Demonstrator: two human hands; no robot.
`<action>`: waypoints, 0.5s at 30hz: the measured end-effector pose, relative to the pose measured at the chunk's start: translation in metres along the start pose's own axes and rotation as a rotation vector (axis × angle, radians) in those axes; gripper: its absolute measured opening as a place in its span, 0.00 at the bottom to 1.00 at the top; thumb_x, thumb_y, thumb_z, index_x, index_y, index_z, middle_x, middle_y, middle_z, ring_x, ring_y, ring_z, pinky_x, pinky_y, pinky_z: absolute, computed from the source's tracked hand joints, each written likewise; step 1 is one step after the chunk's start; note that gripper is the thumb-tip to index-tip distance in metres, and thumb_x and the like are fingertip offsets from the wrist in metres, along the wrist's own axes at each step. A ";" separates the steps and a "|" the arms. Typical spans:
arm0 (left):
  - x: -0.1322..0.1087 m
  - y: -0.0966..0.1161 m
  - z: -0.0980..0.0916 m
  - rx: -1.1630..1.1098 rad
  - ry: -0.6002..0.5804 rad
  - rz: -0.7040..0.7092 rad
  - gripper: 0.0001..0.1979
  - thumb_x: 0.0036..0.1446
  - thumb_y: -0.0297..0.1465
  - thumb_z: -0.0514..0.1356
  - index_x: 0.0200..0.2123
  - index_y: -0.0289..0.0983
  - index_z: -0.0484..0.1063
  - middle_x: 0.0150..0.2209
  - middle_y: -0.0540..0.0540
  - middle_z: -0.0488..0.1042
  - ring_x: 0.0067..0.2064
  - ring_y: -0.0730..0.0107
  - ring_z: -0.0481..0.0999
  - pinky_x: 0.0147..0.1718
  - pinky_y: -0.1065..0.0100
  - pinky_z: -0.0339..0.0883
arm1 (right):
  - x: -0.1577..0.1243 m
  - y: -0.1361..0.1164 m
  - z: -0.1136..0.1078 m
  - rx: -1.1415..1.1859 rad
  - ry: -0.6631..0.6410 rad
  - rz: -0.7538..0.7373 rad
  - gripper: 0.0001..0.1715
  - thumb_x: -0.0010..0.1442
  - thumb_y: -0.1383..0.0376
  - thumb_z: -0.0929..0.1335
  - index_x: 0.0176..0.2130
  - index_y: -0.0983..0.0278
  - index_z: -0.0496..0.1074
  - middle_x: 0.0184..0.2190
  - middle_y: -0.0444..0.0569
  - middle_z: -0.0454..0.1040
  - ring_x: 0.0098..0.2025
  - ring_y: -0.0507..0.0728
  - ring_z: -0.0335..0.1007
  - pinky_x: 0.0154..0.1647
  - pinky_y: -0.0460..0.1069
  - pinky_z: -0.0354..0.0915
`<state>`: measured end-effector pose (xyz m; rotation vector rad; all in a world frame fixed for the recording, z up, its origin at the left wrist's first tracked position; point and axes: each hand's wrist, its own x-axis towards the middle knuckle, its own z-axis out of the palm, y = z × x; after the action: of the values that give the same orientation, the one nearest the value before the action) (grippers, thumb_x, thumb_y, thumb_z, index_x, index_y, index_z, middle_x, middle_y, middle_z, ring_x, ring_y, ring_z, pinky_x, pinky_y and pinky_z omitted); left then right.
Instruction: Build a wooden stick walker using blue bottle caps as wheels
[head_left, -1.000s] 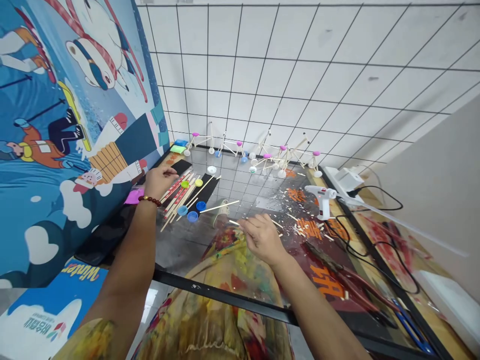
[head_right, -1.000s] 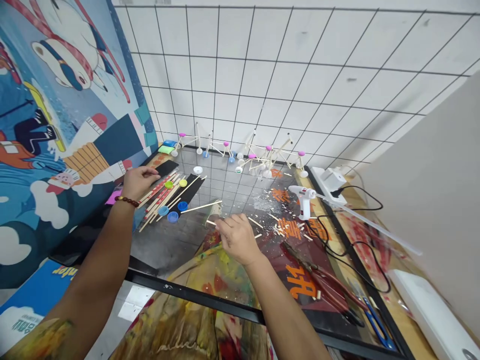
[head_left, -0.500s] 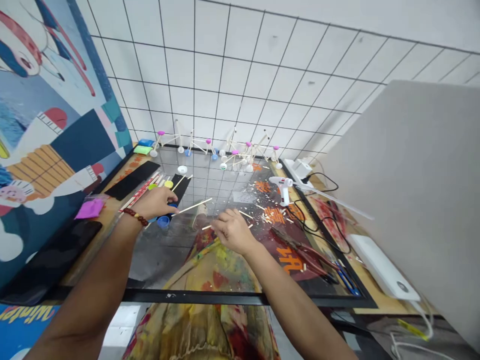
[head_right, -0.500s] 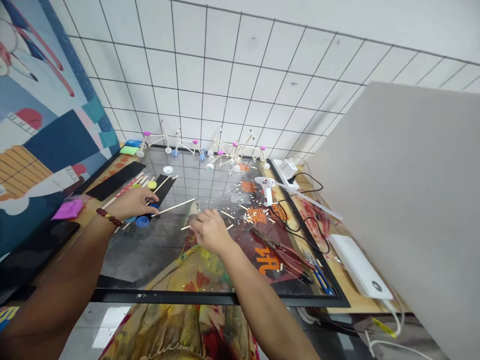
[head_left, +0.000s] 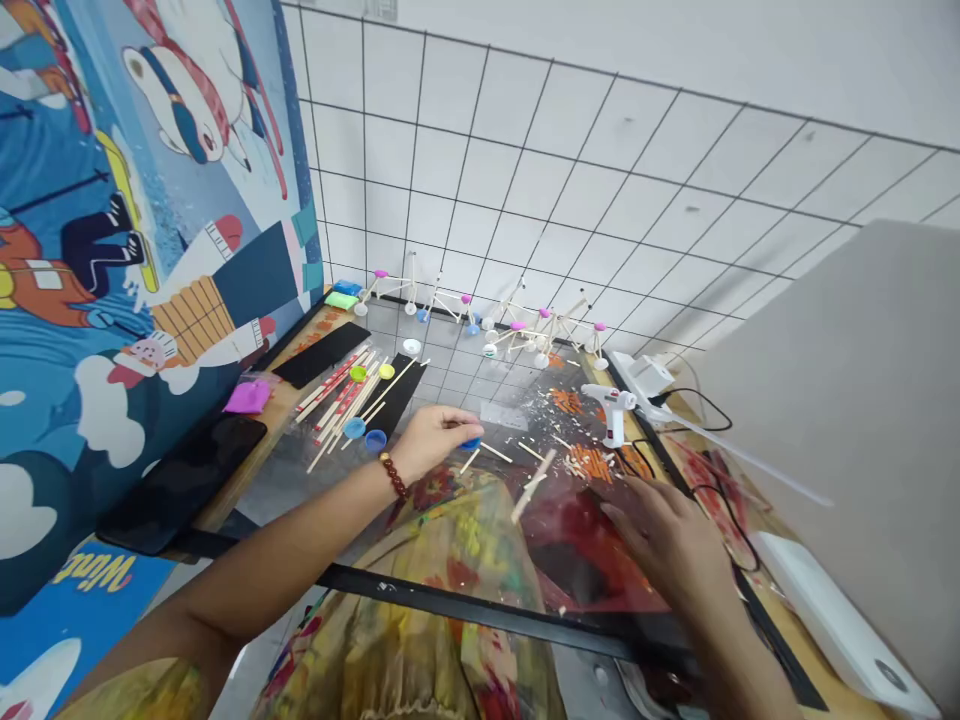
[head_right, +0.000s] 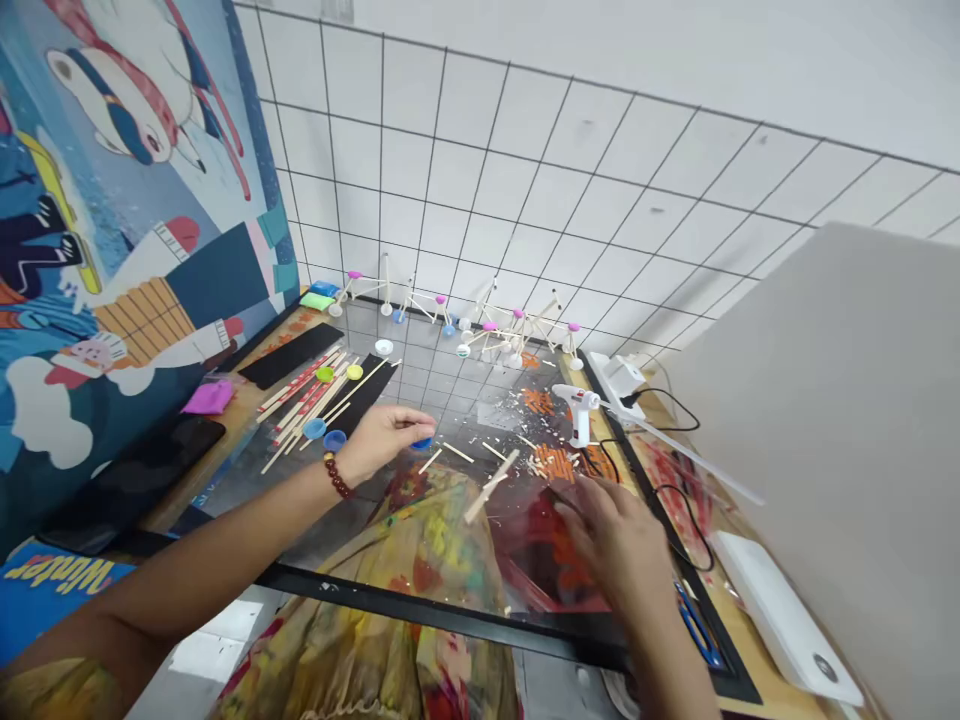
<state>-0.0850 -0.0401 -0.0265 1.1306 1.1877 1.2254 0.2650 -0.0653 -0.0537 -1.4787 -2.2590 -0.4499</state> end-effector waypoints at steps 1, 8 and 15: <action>-0.001 -0.004 0.006 -0.129 -0.020 -0.097 0.05 0.51 0.28 0.68 0.31 0.32 0.79 0.31 0.43 0.79 0.31 0.73 0.75 0.32 0.72 0.71 | -0.016 0.016 0.001 -0.041 -0.040 0.047 0.25 0.65 0.49 0.64 0.52 0.61 0.73 0.46 0.58 0.76 0.44 0.66 0.74 0.41 0.57 0.69; 0.006 -0.006 -0.004 -0.599 -0.010 -0.399 0.05 0.56 0.20 0.61 0.29 0.32 0.69 0.29 0.44 0.75 0.22 0.82 0.68 0.16 0.83 0.58 | -0.054 -0.019 -0.009 -0.190 0.010 0.202 0.21 0.64 0.64 0.65 0.56 0.62 0.71 0.55 0.60 0.73 0.53 0.67 0.70 0.49 0.61 0.67; 0.010 0.002 -0.006 -0.607 0.022 -0.379 0.06 0.60 0.21 0.56 0.30 0.31 0.69 0.28 0.47 0.71 0.19 0.84 0.63 0.11 0.83 0.50 | -0.036 -0.051 -0.014 0.008 -0.207 0.009 0.24 0.58 0.79 0.62 0.48 0.62 0.77 0.49 0.55 0.77 0.46 0.59 0.74 0.46 0.52 0.68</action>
<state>-0.0914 -0.0302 -0.0250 0.4202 0.8966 1.1831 0.2332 -0.1199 -0.0620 -1.5958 -2.4073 -0.2968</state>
